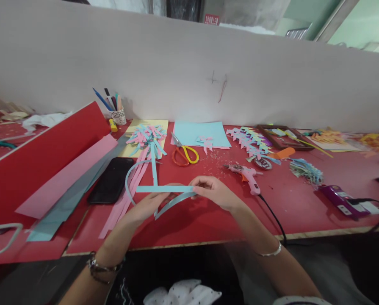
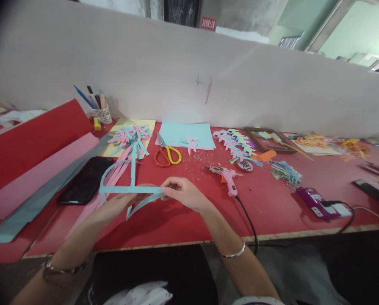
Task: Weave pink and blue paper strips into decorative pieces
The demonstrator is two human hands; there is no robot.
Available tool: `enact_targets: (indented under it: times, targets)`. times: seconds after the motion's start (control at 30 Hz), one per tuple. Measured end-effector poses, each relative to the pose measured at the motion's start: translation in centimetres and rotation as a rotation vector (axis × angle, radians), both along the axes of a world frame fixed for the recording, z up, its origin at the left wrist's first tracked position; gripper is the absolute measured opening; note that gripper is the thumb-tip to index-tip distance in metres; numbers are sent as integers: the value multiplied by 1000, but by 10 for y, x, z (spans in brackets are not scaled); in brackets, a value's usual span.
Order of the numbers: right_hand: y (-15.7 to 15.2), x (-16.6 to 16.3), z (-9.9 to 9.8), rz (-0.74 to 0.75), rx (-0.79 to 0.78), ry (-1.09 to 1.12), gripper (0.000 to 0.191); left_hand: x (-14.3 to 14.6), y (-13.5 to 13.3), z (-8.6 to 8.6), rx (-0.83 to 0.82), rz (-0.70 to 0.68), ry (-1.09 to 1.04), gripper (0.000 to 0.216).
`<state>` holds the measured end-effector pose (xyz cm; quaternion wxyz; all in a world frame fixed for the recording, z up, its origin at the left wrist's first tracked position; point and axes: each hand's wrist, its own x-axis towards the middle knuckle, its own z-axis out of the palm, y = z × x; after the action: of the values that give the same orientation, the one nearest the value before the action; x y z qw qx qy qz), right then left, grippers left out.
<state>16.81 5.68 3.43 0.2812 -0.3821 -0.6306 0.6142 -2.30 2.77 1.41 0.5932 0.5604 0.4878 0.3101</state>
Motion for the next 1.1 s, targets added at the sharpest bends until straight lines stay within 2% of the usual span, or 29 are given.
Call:
enact_targets:
  times: [0.07,0.2,0.3,0.5,0.57,0.7,0.87,0.93,1.0,1.1]
  targets:
    - [-1,0,-2,2,13,-13,13,-1,-1,3,22,-67,-8,40]
    - [-2,3,-4,-1,50,-68,9,-5,-4,11,8,-37,-16,46]
    - [-3,6,-3,-1,88,-123,8,-12,-3,12,1,-74,-13,47]
    - [-4,7,-4,9,120,-208,8,-26,-1,8,9,-109,153,55]
    - [-3,8,-5,2,136,-219,6,-29,-3,9,44,-131,216,51]
    - [-3,9,-6,1,189,-243,4,-29,-9,9,179,-154,407,30]
    - [-11,3,0,13,414,-427,20,-17,-14,10,332,-113,550,27]
    - [-15,-3,3,55,548,-535,28,-11,-14,12,374,-112,576,28]
    - [-17,-9,6,155,653,-611,23,-6,-13,13,405,-113,575,28]
    - [-17,-15,8,286,638,-603,19,-3,-14,13,410,-95,523,27]
